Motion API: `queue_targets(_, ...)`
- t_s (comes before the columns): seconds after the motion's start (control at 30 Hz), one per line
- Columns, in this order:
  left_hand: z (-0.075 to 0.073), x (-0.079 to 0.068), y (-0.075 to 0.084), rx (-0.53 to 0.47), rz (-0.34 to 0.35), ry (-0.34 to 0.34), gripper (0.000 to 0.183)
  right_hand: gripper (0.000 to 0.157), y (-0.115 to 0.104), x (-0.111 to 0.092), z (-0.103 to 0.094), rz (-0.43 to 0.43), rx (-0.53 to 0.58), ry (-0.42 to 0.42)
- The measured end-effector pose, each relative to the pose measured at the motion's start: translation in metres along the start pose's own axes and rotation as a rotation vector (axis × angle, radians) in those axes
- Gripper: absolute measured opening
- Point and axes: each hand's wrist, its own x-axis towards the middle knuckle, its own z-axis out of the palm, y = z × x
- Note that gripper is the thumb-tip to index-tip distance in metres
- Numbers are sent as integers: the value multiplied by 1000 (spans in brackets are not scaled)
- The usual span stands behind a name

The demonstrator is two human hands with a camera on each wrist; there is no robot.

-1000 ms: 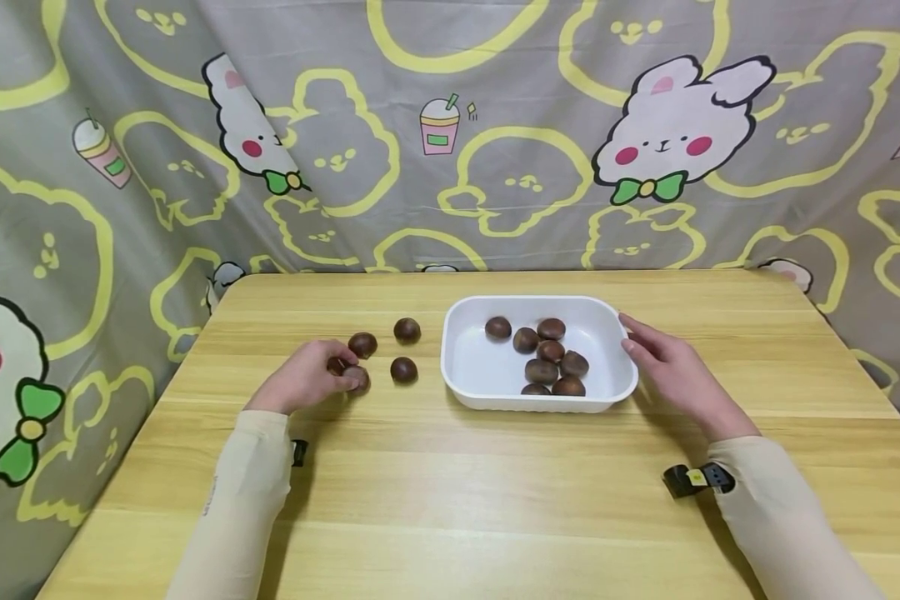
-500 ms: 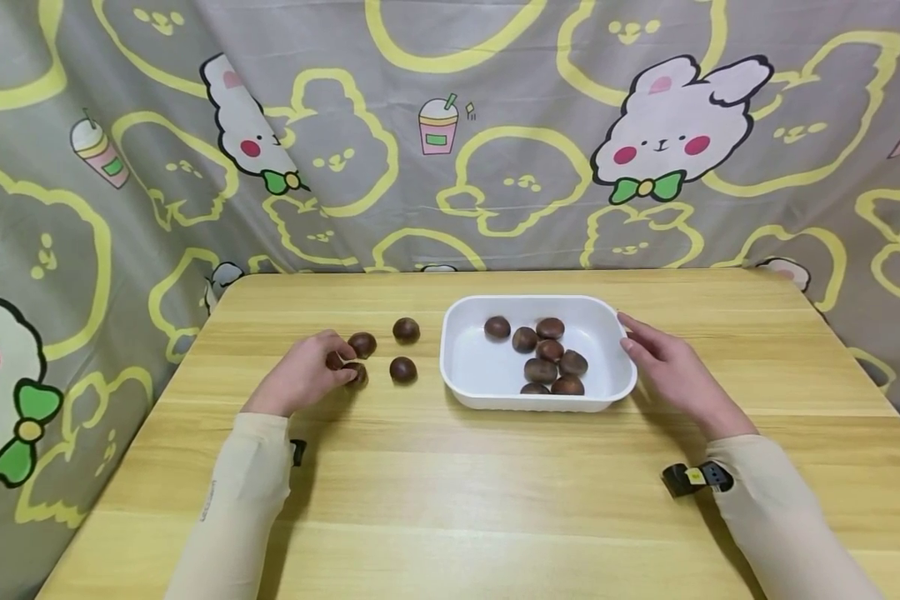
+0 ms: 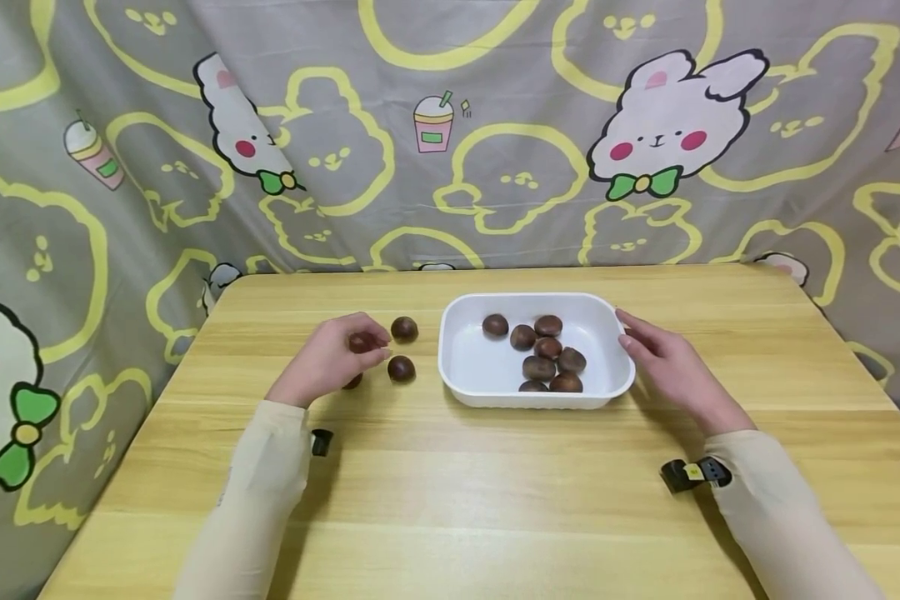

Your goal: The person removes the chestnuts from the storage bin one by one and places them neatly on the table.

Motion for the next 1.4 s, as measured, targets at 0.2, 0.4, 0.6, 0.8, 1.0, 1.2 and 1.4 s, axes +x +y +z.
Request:
queue_targets(0.2, 15, 11, 23, -112, 58, -41, 10, 55, -2, 0, -1, 9, 5, -6)
queue_targets(0.4, 40, 28, 37, -144, 159, -105, 11, 55, -1, 0, 0, 10, 4, -11)
queue_targets(0.6, 59, 42, 50, -127, 210, -154, 13, 55, -1, 0, 1, 18, 5, -15)
queue_targets(0.8, 78, 55, 65, -92, 274, -218, 20, 55, -2, -1, 0, 18, 0, -13)
queue_targets(1.0, 99, 65, 75, -9, 342, -271, 27, 55, -1, -1, 1, 7, -1, -8)
queue_targets(1.2, 115, 74, 86, 71, 332, -308, 31, 55, -1, -1, 0, 18, 0, -9)
queue_targets(1.4, 129, 80, 90, 174, 310, -341, 30, 55, -2, -1, 0, 3, -5, -5)
